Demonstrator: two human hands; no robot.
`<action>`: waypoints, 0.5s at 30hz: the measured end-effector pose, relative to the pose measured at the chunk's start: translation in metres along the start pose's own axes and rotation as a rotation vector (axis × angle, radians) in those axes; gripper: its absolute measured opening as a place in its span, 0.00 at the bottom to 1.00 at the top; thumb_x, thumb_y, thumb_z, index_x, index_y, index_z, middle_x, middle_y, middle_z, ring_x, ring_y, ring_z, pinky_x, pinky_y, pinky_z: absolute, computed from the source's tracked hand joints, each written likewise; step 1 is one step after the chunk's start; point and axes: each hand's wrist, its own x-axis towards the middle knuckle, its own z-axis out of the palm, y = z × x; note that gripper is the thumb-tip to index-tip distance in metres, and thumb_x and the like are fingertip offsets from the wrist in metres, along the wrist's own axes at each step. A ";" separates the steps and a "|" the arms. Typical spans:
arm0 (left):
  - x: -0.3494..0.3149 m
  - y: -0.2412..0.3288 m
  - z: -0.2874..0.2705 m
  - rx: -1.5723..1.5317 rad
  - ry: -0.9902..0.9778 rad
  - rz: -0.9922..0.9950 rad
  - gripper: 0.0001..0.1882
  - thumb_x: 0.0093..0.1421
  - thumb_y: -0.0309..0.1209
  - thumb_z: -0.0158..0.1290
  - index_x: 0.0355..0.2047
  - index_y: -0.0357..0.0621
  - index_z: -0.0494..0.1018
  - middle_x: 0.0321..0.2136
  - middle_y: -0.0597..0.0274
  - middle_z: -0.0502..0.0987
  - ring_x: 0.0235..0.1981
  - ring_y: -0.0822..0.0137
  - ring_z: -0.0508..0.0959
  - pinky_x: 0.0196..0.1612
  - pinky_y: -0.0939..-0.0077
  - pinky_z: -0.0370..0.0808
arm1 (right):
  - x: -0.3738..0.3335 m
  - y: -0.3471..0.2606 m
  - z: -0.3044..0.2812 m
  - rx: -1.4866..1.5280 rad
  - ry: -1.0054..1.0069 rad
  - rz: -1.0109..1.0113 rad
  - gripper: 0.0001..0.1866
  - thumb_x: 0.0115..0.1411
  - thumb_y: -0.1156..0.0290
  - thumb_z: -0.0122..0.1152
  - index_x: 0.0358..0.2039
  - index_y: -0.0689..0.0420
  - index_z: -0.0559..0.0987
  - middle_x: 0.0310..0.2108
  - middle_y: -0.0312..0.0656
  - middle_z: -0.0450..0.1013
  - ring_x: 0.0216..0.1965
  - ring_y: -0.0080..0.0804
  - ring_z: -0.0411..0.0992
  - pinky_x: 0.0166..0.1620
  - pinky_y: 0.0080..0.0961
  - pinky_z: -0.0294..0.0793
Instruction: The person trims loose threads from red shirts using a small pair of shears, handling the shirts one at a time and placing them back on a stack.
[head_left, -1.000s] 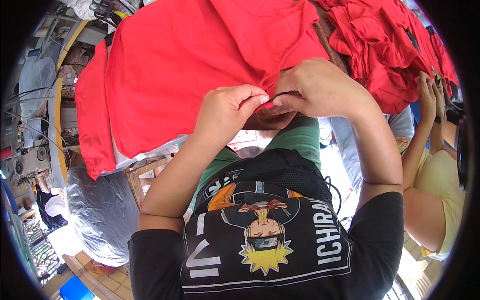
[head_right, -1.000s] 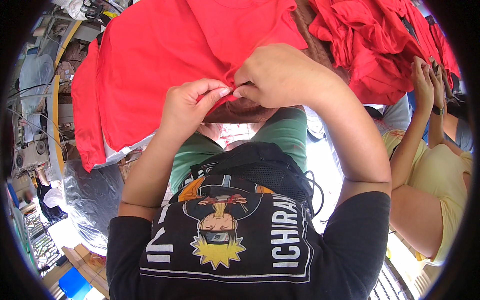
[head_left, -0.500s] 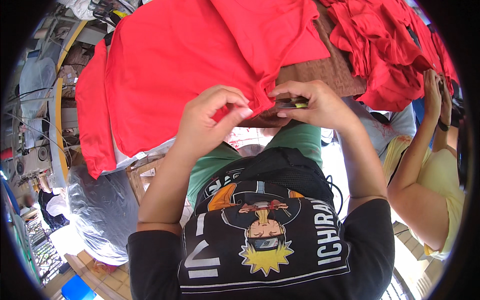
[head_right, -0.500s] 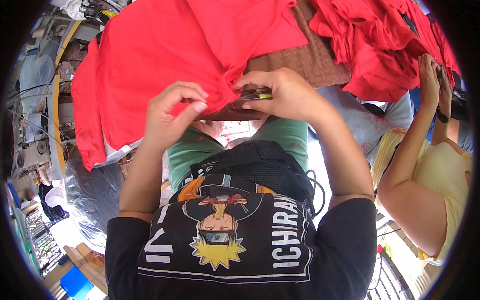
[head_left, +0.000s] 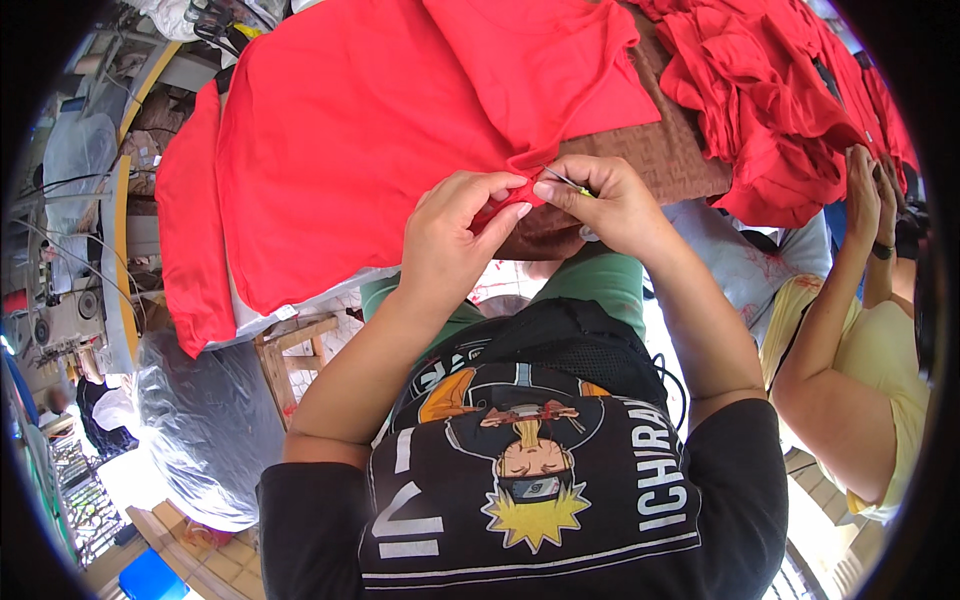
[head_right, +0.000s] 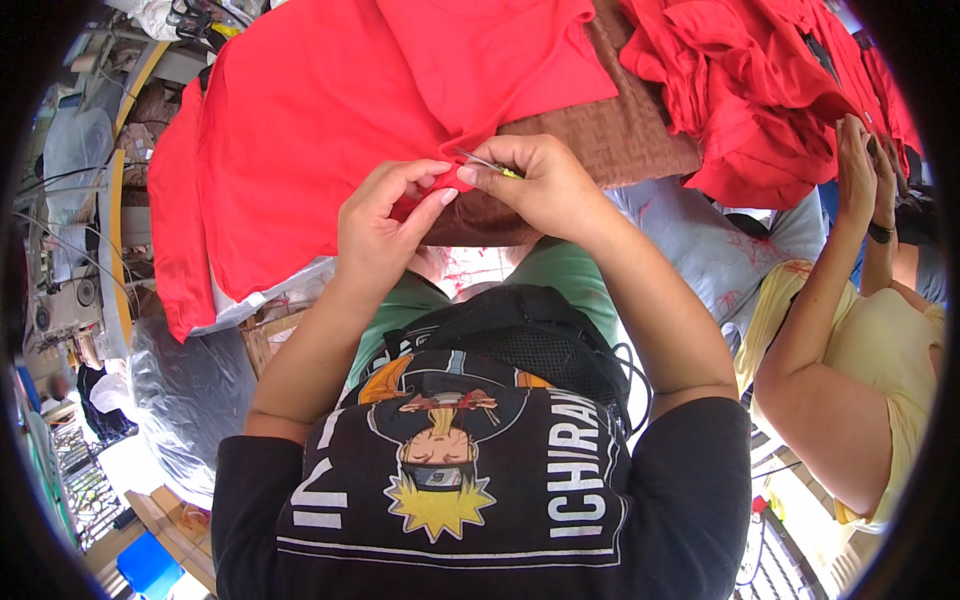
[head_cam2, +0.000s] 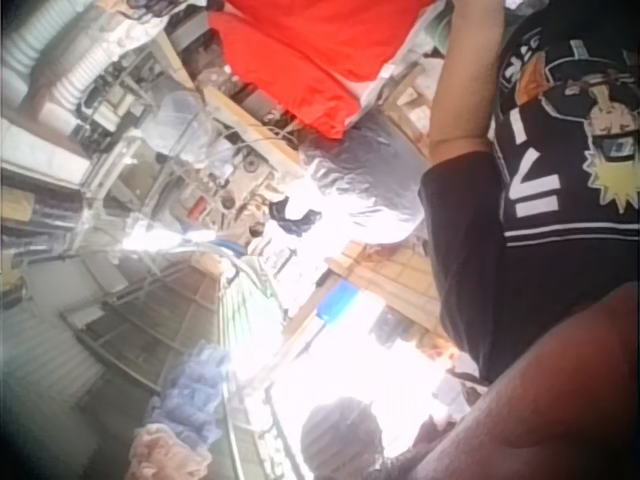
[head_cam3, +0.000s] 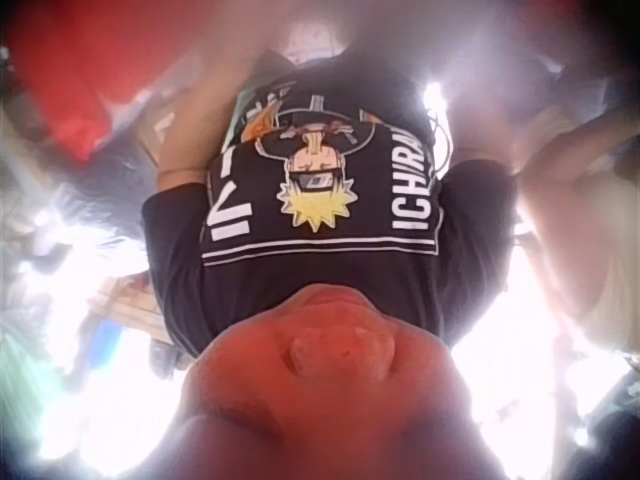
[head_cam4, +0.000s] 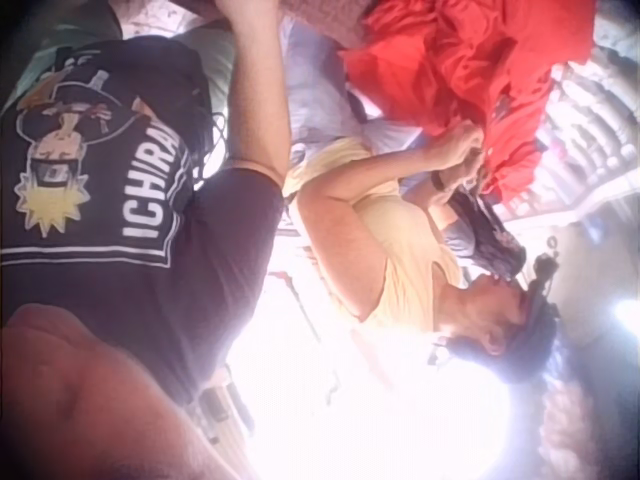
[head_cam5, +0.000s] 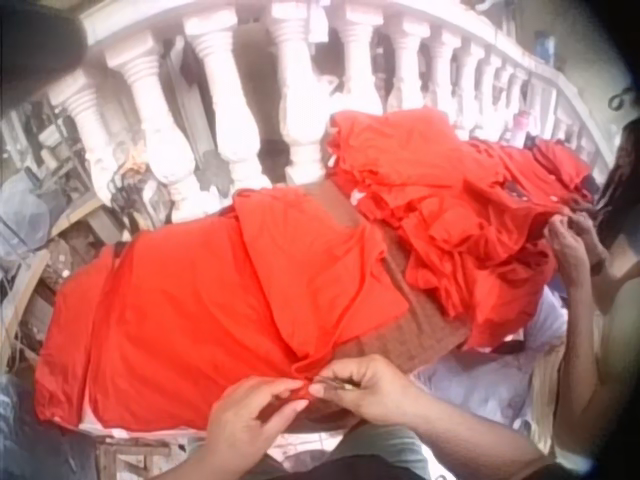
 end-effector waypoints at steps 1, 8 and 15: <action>0.001 0.000 0.000 -0.009 0.010 0.004 0.13 0.51 0.22 0.62 0.39 0.40 0.78 0.32 0.61 0.77 0.31 0.72 0.77 0.36 0.79 0.74 | 0.000 -0.001 0.000 -0.019 0.003 0.003 0.09 0.61 0.69 0.62 0.34 0.62 0.81 0.25 0.33 0.75 0.29 0.14 0.66 0.34 0.19 0.69; 0.004 0.000 -0.001 -0.013 0.053 0.081 0.05 0.54 0.22 0.60 0.33 0.37 0.79 0.31 0.59 0.79 0.32 0.71 0.79 0.35 0.79 0.74 | 0.003 -0.003 0.003 -0.104 0.029 -0.038 0.10 0.61 0.67 0.61 0.32 0.61 0.81 0.22 0.36 0.73 0.26 0.15 0.65 0.32 0.20 0.68; 0.006 0.014 -0.005 -0.079 -0.008 -0.116 0.05 0.57 0.27 0.58 0.32 0.39 0.76 0.26 0.55 0.78 0.26 0.62 0.79 0.29 0.73 0.74 | -0.001 -0.005 0.006 -0.237 0.080 -0.139 0.09 0.58 0.67 0.63 0.32 0.60 0.80 0.21 0.46 0.73 0.22 0.28 0.68 0.30 0.26 0.69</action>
